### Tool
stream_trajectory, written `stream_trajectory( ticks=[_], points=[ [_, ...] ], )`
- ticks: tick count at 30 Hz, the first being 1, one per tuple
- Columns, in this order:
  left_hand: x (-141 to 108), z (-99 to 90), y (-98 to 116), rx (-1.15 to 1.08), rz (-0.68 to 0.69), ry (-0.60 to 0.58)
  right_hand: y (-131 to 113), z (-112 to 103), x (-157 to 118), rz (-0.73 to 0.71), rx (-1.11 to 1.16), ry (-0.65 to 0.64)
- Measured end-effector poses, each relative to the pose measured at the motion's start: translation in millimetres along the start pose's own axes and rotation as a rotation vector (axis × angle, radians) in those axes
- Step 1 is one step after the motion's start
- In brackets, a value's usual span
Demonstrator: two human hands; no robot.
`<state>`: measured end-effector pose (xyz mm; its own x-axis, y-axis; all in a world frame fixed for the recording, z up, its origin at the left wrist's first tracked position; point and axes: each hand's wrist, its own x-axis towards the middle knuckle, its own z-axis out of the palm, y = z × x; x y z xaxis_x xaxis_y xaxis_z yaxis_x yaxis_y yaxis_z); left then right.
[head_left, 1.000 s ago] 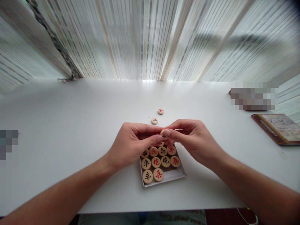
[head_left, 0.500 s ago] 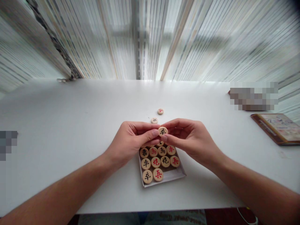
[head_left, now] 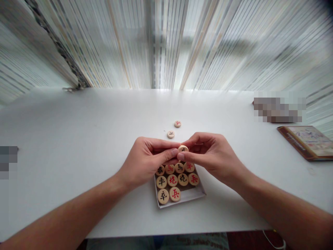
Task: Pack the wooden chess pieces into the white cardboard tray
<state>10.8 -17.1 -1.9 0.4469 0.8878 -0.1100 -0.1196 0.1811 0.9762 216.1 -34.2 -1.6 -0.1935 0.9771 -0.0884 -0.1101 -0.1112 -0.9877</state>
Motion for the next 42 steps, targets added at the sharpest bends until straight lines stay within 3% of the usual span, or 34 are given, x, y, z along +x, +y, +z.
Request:
stream_trajectory(
  ticks=[10,19,28,36,42],
  points=[
    [-2,-0.1,2,0.068,0.087,-0.035,-4,0,-1,-0.067,-0.027,0.014],
    [-3,0.7,2,0.056,0.165,0.071,0,1,-5,-0.269,-0.106,0.040],
    [1,-1.4,1,0.180,0.408,0.102,5,-2,2,-0.405,-0.126,-0.004],
    [2,0.6,-2,0.074,0.304,0.117,5,-1,0,-0.225,-0.014,0.028],
    [3,-1.7,1,0.061,0.224,0.100,3,-4,0,-0.153,0.002,-0.020]
  ],
)
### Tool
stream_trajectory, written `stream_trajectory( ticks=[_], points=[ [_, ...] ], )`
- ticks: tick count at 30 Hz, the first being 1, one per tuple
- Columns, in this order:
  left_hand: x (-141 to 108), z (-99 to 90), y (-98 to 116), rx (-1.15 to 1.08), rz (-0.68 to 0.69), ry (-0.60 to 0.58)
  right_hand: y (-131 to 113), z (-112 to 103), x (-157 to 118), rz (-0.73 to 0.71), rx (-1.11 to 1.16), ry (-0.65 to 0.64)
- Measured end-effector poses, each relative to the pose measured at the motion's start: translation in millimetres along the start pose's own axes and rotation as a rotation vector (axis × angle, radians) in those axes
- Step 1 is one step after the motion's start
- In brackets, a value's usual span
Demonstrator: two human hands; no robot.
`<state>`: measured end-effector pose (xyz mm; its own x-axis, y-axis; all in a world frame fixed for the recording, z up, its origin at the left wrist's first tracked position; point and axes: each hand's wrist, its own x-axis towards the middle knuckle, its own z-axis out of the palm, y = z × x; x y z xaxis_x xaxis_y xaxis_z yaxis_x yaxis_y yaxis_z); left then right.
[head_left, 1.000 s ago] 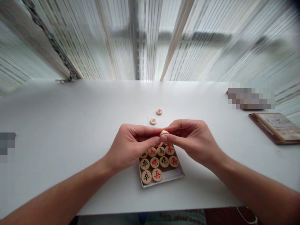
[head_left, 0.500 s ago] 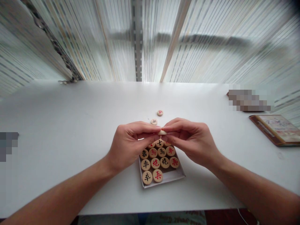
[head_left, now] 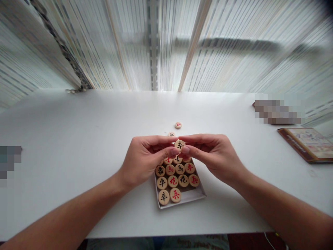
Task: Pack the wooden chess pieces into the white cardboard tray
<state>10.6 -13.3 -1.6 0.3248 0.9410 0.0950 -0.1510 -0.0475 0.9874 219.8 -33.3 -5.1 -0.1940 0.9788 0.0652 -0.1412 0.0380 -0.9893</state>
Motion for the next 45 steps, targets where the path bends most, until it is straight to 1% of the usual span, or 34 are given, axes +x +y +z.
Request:
stream_trajectory(
  ticks=[5,9,13,16,19,22,27,32,36,40,43,45],
  points=[
    [1,-0.4,2,0.010,-0.037,-0.002,0,-2,1,0.055,0.045,-0.027],
    [1,0.2,1,-0.034,-0.017,-0.034,-3,-1,2,0.070,0.043,-0.061],
    [2,-0.2,1,-0.015,0.017,-0.065,-4,0,2,0.062,0.006,-0.074],
    [1,-0.5,2,0.019,0.054,-0.076,-4,-1,1,0.030,-0.071,-0.071],
    [-1,-0.4,1,0.018,0.032,-0.095,-4,-2,1,0.020,-0.139,-0.076],
    [-3,-0.2,-2,-0.009,0.005,-0.125,-5,-1,1,0.039,-0.149,-0.089],
    [-4,0.7,-6,-0.059,0.018,-0.195,-6,0,1,0.091,-0.133,-0.091],
    [-5,1.1,-5,-0.096,0.008,-0.223,-9,5,-1,0.127,-0.043,-0.118],
    [-7,2.2,-4,-0.076,0.002,-0.213,-10,8,-2,0.192,0.029,-0.140],
    [-9,4.5,-2,0.028,0.064,-0.211,-9,9,-4,0.226,0.000,-0.129],
    [-10,6.0,-2,0.102,0.131,-0.231,-10,8,-4,0.213,-0.043,-0.128],
    [-10,6.3,-1,0.103,0.138,-0.255,-11,8,-3,0.197,-0.064,-0.139]
  ],
)
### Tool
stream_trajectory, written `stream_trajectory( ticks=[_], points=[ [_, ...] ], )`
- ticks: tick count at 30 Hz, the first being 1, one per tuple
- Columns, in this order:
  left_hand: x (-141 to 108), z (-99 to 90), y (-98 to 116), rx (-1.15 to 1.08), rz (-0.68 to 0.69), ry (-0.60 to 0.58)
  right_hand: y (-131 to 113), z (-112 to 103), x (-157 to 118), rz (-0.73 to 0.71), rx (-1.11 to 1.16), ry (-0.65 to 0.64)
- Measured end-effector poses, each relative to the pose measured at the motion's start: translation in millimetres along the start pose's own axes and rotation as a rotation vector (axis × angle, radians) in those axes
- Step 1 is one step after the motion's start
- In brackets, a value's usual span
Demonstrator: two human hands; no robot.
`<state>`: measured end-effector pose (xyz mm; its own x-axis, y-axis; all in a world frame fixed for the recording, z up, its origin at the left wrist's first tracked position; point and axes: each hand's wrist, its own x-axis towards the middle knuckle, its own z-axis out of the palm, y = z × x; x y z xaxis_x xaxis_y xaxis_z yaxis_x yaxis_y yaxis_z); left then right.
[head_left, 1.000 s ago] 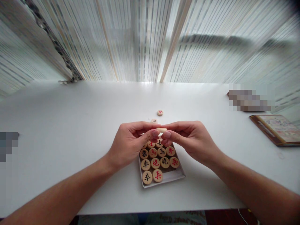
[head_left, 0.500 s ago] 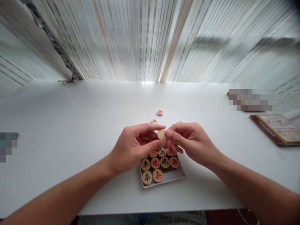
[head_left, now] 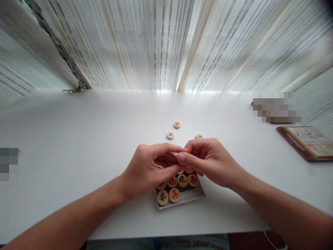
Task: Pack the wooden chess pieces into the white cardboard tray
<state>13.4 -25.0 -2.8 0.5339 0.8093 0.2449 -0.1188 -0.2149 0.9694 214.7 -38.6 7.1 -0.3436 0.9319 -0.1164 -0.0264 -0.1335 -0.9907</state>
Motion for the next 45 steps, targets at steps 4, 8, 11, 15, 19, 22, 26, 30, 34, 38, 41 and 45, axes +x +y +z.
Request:
stream_trajectory(
  ticks=[4,8,11,15,19,22,26,30,34,38,41,45],
  points=[
    [0.5,-1.2,2.8,-0.081,-0.046,-0.011,-1.8,-1.7,0.8,-0.018,0.016,-0.028],
    [2.0,-3.5,2.6,-0.124,-0.074,0.053,0.0,-3.3,1.8,-0.010,0.102,-0.065],
    [2.5,-4.7,0.5,-0.096,-0.083,0.089,0.4,-3.1,1.8,0.006,0.148,-0.079],
    [1.0,-4.8,-0.8,-0.032,-0.058,0.108,-1.5,-0.7,0.9,0.056,0.146,-0.079],
    [-0.4,-3.0,0.2,0.077,0.001,0.135,-0.4,1.3,0.2,0.070,0.153,-0.059],
    [-0.5,-1.3,1.3,0.125,0.029,0.128,1.4,1.0,-0.2,0.071,0.127,-0.048],
    [-0.8,-0.5,2.1,0.148,0.043,0.120,0.8,-0.5,-0.6,0.068,0.082,-0.050],
    [-1.2,-0.7,2.9,0.099,0.045,0.089,-1.7,-1.2,-0.6,0.055,0.040,-0.040],
    [-0.3,-1.4,4.0,0.078,0.042,0.066,-3.0,-1.1,-0.4,0.030,0.010,-0.050],
    [0.6,-1.5,4.9,0.020,0.021,0.054,-2.9,-1.5,0.0,0.005,0.012,-0.055],
    [1.1,-1.2,5.8,-0.020,-0.009,0.064,-2.5,-2.2,0.1,-0.005,0.040,-0.056],
    [1.1,-1.7,5.4,-0.012,-0.019,0.095,-2.2,-2.4,-0.1,0.020,0.115,-0.066]
  ],
)
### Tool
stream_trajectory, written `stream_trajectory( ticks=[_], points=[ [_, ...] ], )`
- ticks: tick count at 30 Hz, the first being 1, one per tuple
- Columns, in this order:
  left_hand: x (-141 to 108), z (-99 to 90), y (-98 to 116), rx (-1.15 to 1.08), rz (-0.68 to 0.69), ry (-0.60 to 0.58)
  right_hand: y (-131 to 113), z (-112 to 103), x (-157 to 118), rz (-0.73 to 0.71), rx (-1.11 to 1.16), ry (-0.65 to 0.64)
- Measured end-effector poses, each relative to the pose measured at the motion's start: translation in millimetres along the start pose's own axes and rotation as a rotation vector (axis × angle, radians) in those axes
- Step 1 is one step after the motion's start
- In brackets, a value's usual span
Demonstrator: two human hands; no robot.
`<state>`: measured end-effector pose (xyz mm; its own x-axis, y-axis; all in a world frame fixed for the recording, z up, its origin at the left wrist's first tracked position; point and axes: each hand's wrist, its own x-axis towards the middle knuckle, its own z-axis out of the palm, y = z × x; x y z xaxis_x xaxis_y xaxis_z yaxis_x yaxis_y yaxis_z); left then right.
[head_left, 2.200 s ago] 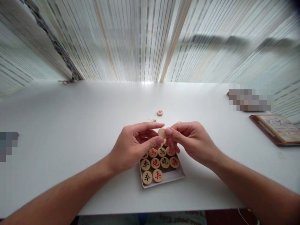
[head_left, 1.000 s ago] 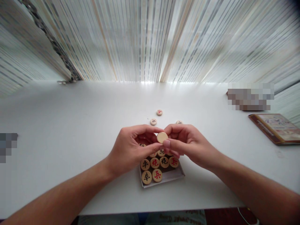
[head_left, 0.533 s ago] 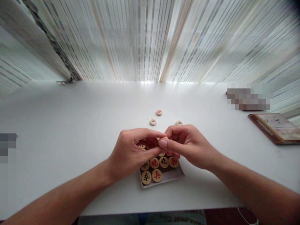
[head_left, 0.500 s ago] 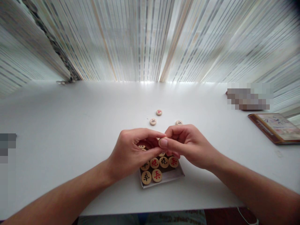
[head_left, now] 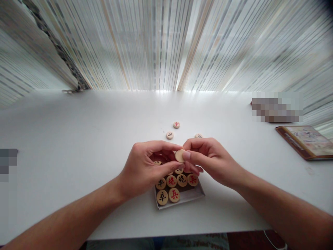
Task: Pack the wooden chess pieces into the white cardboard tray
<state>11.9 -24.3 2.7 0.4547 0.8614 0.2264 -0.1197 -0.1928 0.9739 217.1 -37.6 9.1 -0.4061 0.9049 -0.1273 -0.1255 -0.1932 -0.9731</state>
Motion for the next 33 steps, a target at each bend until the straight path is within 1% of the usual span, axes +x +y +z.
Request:
stream_trajectory(
  ticks=[3,10,15,19,22,24,27,29,31,33],
  points=[
    [0,-1.1,-3,0.033,-0.009,0.034,0,0,0,0.034,0.035,-0.004],
    [0,-2.1,-4,0.021,-0.014,0.051,2,-1,0,0.016,0.067,-0.002],
    [1,-2.2,-4,-0.022,-0.028,0.029,2,-1,2,-0.042,0.031,0.029],
    [2,-3.0,-6,0.007,-0.028,0.065,2,-2,2,-0.121,-0.086,0.071],
    [2,-5.2,-7,0.137,0.043,0.109,4,-2,1,-0.188,-0.206,0.095],
    [2,-7.5,-8,0.244,0.128,0.136,6,-2,1,-0.221,-0.255,0.102],
    [1,-10.9,-8,0.405,0.285,0.128,7,-2,1,-0.256,-0.286,0.107],
    [2,-12.2,-8,0.483,0.365,0.108,8,-2,1,-0.278,-0.301,0.113],
    [2,-12.5,-7,0.518,0.391,0.103,9,-3,0,-0.284,-0.315,0.112],
    [2,-12.1,-7,0.526,0.372,0.103,10,-4,-1,-0.277,-0.332,0.105]
  ],
)
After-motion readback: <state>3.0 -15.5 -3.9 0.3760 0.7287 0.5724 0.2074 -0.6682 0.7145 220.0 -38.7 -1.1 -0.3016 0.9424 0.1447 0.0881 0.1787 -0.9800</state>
